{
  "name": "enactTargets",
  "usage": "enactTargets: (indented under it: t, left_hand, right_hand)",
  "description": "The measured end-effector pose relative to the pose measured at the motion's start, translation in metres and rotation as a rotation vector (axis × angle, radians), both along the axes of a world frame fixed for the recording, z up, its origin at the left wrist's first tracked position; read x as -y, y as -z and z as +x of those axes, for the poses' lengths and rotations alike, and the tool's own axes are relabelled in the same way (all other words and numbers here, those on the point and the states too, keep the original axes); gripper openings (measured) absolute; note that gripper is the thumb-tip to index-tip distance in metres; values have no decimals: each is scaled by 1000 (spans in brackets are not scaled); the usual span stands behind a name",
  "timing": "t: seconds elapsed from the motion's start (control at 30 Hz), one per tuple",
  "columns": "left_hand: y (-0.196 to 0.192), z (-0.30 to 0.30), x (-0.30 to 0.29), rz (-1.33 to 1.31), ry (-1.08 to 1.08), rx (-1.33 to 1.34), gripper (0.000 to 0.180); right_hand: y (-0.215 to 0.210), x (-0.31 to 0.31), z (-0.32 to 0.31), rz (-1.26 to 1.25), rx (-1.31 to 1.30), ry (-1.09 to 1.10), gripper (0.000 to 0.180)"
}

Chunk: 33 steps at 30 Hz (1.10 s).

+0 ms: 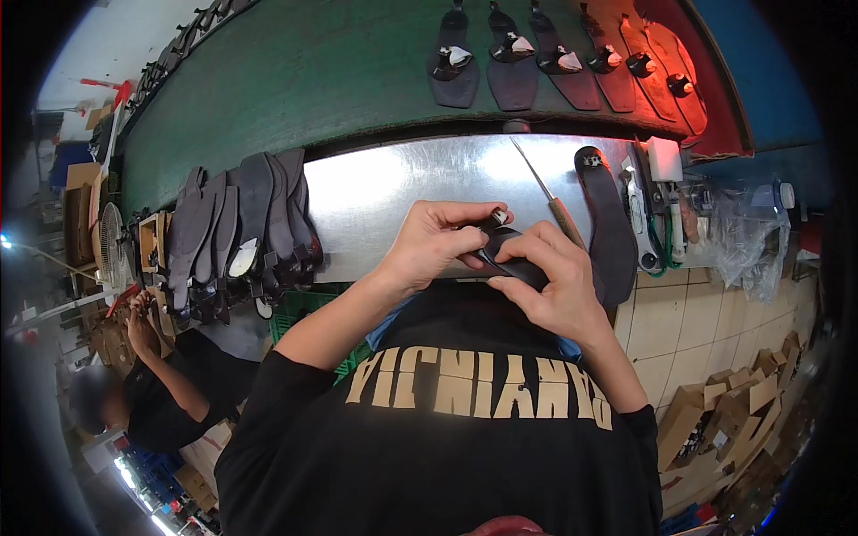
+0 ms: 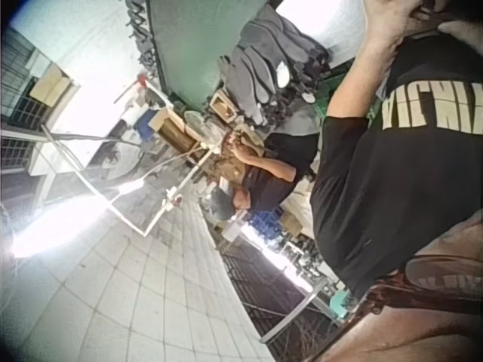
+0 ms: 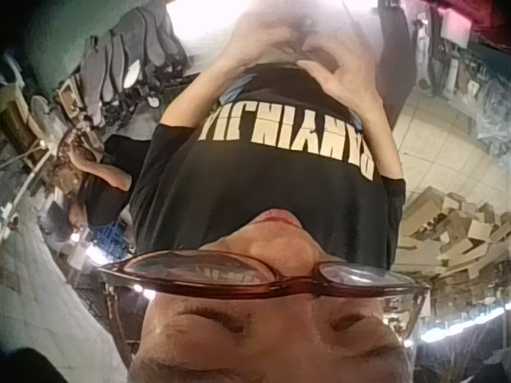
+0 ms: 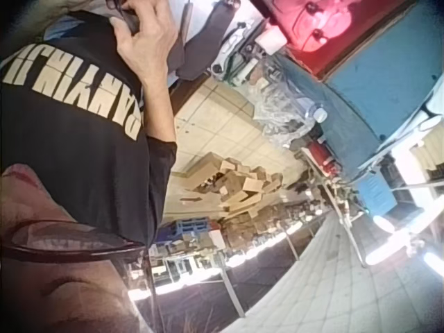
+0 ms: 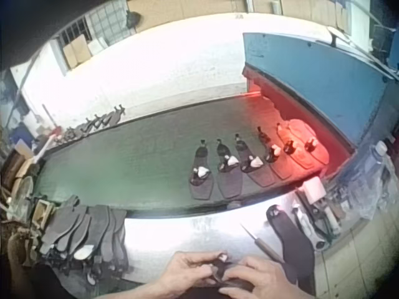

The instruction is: The person assembles footwear components at a workbench, using a pointed tool to attach small white plastic parts to the heel area of dark shoe uppers. The person handles the items one at a time, inspecting the fit and placing finished units on the table or into a cardboard box.

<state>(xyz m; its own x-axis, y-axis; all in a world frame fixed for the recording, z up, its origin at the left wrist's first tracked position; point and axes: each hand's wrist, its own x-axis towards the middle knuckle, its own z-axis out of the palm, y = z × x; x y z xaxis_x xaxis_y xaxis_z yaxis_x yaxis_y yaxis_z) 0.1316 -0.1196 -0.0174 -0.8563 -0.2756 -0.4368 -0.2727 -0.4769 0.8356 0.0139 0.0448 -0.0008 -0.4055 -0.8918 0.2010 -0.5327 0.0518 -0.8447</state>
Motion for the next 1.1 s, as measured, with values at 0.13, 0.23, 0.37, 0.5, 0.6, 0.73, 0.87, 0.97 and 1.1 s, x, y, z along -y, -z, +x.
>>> enactTargets:
  t: [0.13,0.23,0.37,0.5,0.6,0.73,0.87,0.97,1.1]
  left_hand:
    - [-3,-3,1,-8,5,18,36]
    - [-6,-5,0,19,-12,41,37]
    - [-19,-8,-2,158,-70,95,38]
    - [-22,-2,3,267,-60,-2,41]
    - [-24,0,2,215,-54,-50,42]
    - [-18,4,5,119,85,65,38]
    - [-16,5,0,62,169,102,33]
    - [-19,2,-6,-3,195,131,32]
    - [-14,3,-9,-10,189,129,29]
  right_hand:
    - [4,0,4,-19,5,48,21]
    - [6,-1,8,-38,-41,103,20]
    - [11,0,12,-144,-204,174,19]
    - [3,-1,10,-192,-222,134,21]
    - [-7,-4,10,-173,-200,136,24]
    - [-4,-5,13,-130,-146,232,20]
    - [5,-6,16,-100,-110,236,15]
    - [3,-6,16,-69,-129,227,15]
    - [3,-6,16,-76,-135,221,15]
